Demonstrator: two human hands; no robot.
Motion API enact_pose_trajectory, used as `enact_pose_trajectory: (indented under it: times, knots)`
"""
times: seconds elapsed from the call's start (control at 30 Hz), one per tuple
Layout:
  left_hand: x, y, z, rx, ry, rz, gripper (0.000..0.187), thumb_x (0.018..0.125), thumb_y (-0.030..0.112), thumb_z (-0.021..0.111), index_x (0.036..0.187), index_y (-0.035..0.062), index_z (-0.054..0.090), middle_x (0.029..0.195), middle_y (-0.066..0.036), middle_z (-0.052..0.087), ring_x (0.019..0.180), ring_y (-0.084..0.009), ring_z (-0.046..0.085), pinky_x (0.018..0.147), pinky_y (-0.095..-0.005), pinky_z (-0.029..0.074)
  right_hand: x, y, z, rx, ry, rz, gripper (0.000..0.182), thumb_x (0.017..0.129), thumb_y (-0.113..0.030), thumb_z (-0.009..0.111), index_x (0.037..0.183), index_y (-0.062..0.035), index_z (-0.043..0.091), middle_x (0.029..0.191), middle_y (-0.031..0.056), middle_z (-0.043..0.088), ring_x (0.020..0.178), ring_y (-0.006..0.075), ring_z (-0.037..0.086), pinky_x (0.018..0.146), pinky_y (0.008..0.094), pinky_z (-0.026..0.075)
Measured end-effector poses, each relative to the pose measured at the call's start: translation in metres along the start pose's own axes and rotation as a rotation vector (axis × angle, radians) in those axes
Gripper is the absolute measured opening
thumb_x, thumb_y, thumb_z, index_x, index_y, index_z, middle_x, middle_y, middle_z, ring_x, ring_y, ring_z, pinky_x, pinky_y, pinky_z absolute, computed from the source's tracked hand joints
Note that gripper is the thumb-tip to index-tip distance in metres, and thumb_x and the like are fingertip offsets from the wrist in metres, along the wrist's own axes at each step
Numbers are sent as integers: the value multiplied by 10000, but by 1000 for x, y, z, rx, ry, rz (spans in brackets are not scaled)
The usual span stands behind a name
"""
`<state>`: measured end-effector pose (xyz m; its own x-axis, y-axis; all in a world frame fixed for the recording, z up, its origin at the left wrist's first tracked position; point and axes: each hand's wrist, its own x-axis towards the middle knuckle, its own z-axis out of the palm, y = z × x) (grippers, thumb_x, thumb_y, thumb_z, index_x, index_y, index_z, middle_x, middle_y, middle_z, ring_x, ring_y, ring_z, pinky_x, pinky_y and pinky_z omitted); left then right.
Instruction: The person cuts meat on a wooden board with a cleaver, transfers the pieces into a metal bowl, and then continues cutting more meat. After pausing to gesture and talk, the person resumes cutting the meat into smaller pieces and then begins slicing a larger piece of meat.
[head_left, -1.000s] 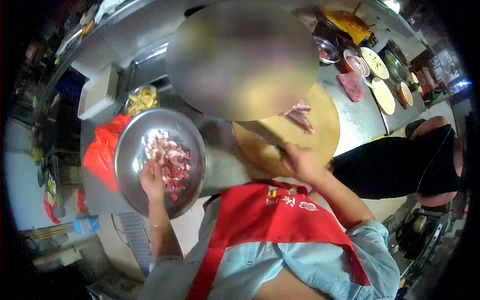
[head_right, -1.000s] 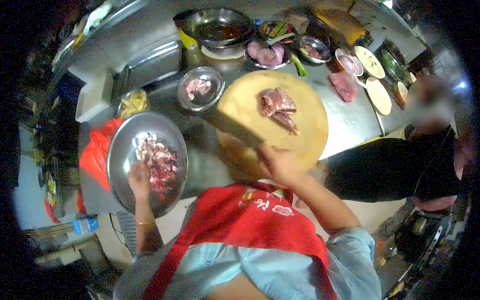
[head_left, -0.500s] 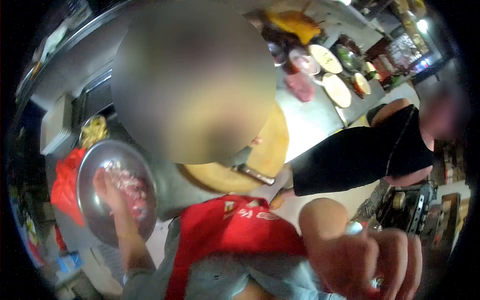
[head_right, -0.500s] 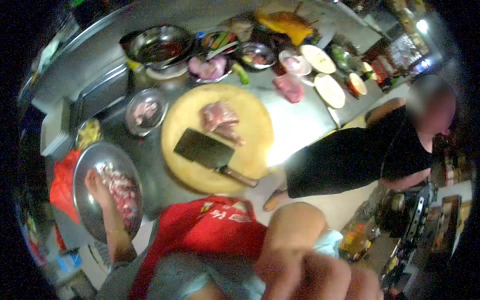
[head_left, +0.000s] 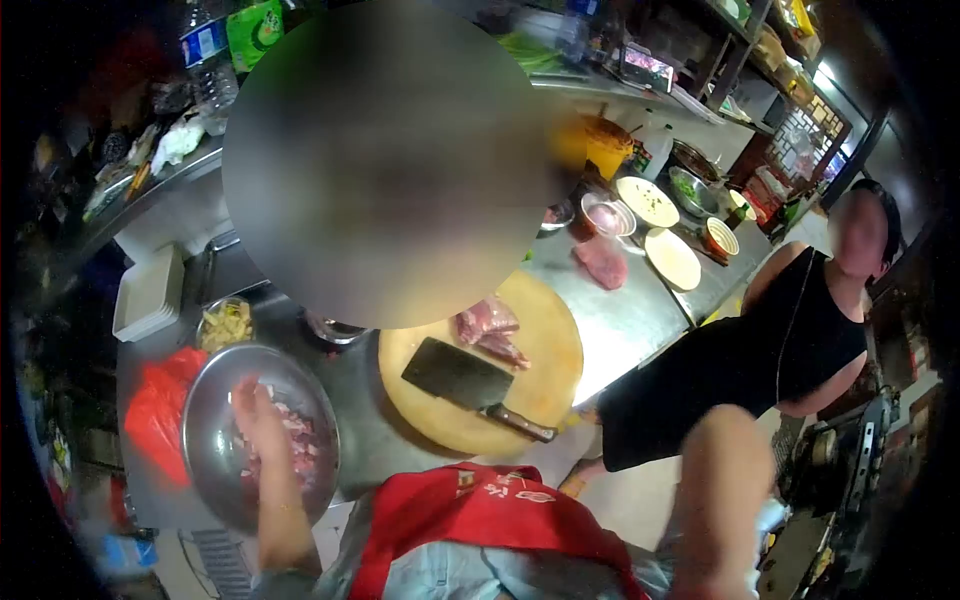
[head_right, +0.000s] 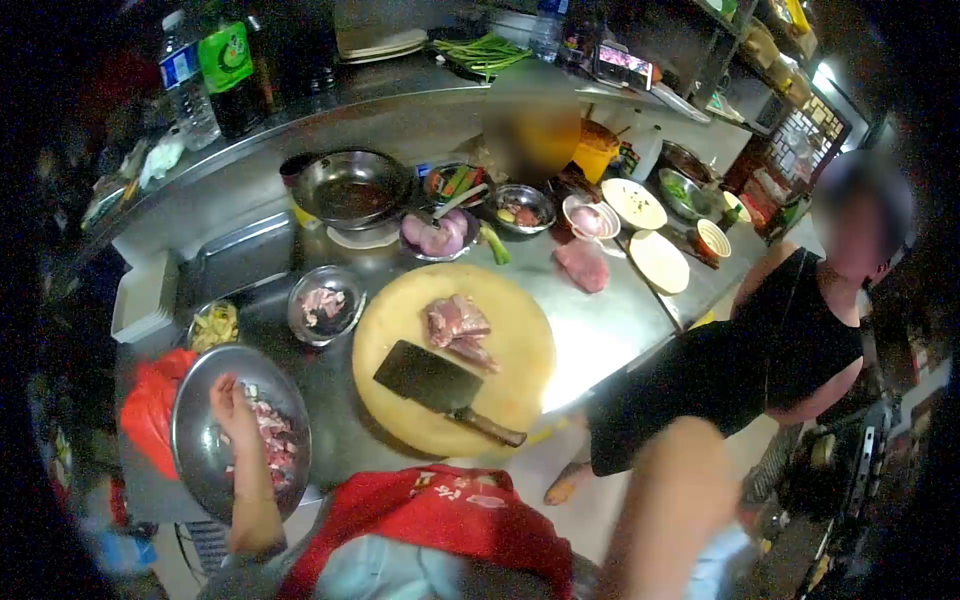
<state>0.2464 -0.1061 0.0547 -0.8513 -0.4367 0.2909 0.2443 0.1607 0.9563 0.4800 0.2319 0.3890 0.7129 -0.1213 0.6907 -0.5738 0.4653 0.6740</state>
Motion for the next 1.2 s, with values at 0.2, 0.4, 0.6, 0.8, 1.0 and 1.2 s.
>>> enact_pose_trajectory:
  times: [0.2,0.4,0.6,0.8,1.0,1.2]
  knots:
    - [-7,22,57,79,-43,19,288,900,44,542,1179,-26,542,1167,-163,602,1097,-258,565,994,-360,424,68,24,-34,-31,-242,80,236,894,-211,613,1112,-121,631,1076,111,574,1035,256,522,860,392,462]
    - [27,-58,158,-200,-216,142,295,922,34,544,1208,-29,501,1203,-150,564,1117,-220,536,972,-336,425,127,88,-97,-479,-551,287,252,872,-194,629,1110,-114,629,1064,114,580,1005,255,533,836,385,467]
    - [-30,42,140,-291,-277,-75,341,912,44,538,1238,-20,461,1243,-160,542,1137,-233,519,995,-345,383,131,164,-184,-1113,-814,607,269,850,-177,645,1109,-106,628,1053,116,587,976,255,544,813,379,473]
    - [-41,51,138,-274,-256,-68,343,911,51,508,1245,-12,463,1198,-166,553,1141,-248,522,1018,-357,386,116,204,-246,-1442,-1034,752,288,828,-160,660,1107,-98,626,1042,118,593,947,254,554,789,372,478]
    - [-39,26,118,-218,-251,-50,339,925,42,516,1258,7,461,1196,-139,555,1125,-204,514,1023,-329,367,109,223,-274,-1535,-1166,738,309,806,-144,676,1105,-90,625,1030,120,599,918,253,565,765,366,484]
    - [-59,-8,104,-161,-271,-28,335,908,31,512,1240,13,473,1165,-127,554,1121,-222,512,1022,-338,373,108,223,-280,-1611,-1216,757,331,784,-127,692,1104,-82,623,1019,123,605,889,253,575,741,359,489]
